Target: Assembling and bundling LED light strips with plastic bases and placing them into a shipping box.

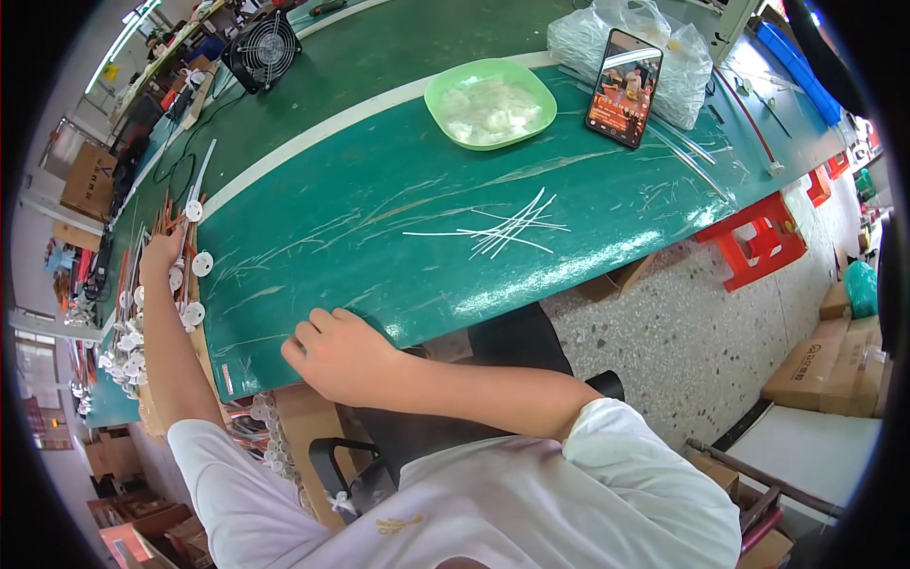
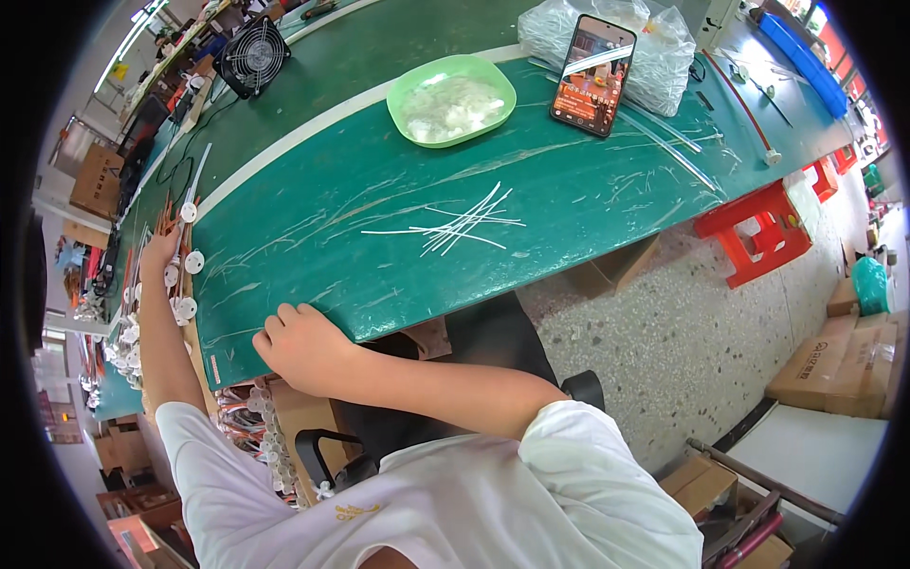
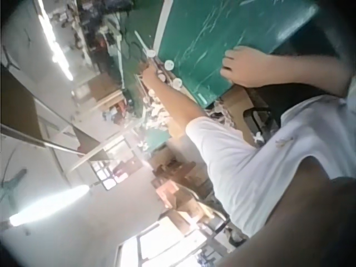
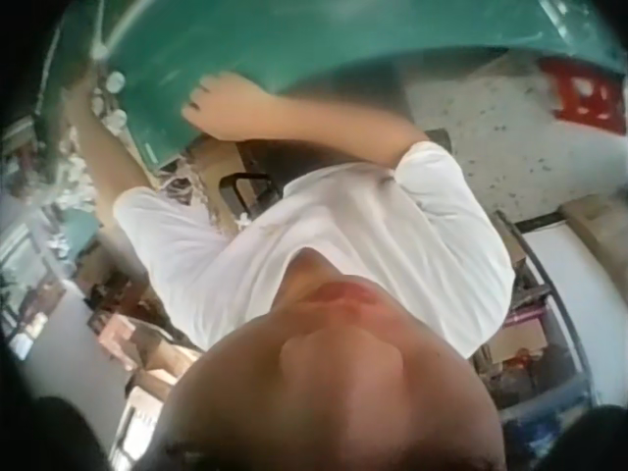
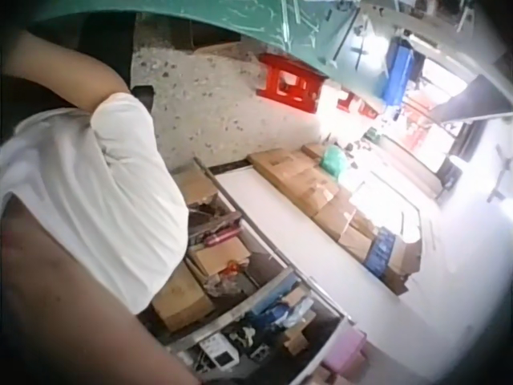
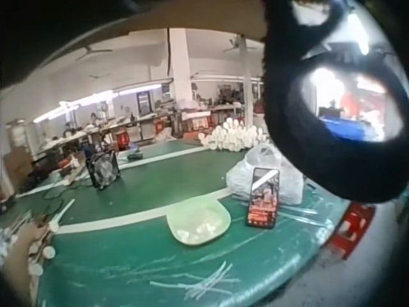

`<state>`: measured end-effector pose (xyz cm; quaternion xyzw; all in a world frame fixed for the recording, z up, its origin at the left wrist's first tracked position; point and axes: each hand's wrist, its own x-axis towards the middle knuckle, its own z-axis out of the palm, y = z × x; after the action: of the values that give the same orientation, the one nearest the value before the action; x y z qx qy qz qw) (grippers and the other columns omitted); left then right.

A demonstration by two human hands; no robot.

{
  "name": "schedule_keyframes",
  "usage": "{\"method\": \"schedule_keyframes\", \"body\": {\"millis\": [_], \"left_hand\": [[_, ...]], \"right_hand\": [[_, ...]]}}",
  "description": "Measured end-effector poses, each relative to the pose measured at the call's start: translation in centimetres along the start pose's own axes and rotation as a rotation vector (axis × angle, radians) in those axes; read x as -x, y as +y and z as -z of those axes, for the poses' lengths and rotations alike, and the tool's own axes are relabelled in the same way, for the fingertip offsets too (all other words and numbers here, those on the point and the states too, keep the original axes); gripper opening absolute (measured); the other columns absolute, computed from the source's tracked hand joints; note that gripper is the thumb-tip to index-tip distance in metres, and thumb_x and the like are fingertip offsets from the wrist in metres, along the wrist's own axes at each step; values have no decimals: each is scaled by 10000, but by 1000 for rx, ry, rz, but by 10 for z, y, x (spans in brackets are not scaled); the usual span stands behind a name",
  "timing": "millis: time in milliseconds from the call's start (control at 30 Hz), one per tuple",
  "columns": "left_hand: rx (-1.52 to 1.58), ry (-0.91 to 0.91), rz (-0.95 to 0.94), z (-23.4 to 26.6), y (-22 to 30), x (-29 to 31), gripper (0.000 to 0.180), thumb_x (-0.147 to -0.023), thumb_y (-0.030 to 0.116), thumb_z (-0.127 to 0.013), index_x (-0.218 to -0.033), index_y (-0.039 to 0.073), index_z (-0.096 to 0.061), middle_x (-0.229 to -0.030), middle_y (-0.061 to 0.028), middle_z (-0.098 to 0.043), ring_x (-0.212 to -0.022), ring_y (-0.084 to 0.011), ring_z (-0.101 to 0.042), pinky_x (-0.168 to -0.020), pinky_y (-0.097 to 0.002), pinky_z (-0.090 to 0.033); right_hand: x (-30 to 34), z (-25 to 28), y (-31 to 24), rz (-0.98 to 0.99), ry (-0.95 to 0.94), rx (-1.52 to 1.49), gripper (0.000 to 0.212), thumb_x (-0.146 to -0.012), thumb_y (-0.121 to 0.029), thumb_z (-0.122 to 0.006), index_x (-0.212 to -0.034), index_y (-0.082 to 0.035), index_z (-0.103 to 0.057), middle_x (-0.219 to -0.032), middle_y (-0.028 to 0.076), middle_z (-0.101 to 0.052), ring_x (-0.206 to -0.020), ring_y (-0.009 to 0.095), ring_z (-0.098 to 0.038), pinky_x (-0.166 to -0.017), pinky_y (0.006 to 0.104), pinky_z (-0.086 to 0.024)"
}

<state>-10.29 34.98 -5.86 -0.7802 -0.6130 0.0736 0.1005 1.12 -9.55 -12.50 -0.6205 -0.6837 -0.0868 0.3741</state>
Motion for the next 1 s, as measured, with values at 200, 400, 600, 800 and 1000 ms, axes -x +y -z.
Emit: {"method": "schedule_keyframes", "body": {"millis": [200, 400, 600, 800, 1000], "left_hand": [[174, 49, -46, 1, 12, -11, 897, -822, 737, -357, -1390, 50, -454, -1360, -271, -477, -1284, -387, -457, -1090, -425, -322], [260, -40, -157, -50, -14, -78, 891, -848, 735, -343, -1390, 37, -455, -1368, -245, -488, -1286, -346, -465, -1097, -385, -300], [668, -381, -387, -29, 32, -56, 799, -832, 693, -487, -1058, -51, -669, -961, -157, -671, -856, -244, -609, -759, -344, -455], [61, 16, -242, 6, 40, 34, 628, -811, 564, -552, -1000, -22, -676, -1020, -239, -671, -984, -370, -645, -848, -444, -489], [-60, 105, -194, 46, 88, 112, 308, -812, 118, -586, -1105, 27, -607, -1133, -238, -634, -1059, -375, -624, -854, -479, -521]], "right_hand": [[1, 1, 2, -7, -11, 31, 183, -708, -153, -607, -844, -42, -557, -770, 86, -566, -745, 227, -552, -633, 325, -453], [-1, -2, -5, 4, -21, 20, 200, -706, -158, -609, -859, -38, -564, -764, 88, -564, -747, 228, -552, -632, 327, -457], [-3, 0, 2, 1, 22, 28, 195, -682, -159, -615, -834, -43, -572, -744, 80, -550, -735, 220, -547, -581, 314, -457], [-3, -3, -6, 27, 42, 15, 182, -676, -155, -622, -819, -51, -577, -736, 75, -545, -722, 217, -542, -582, 317, -464], [-1, 0, -2, 5, 40, 32, 166, -684, -147, -626, -814, -54, -582, -736, 75, -549, -728, 218, -548, -590, 325, -473]]}}
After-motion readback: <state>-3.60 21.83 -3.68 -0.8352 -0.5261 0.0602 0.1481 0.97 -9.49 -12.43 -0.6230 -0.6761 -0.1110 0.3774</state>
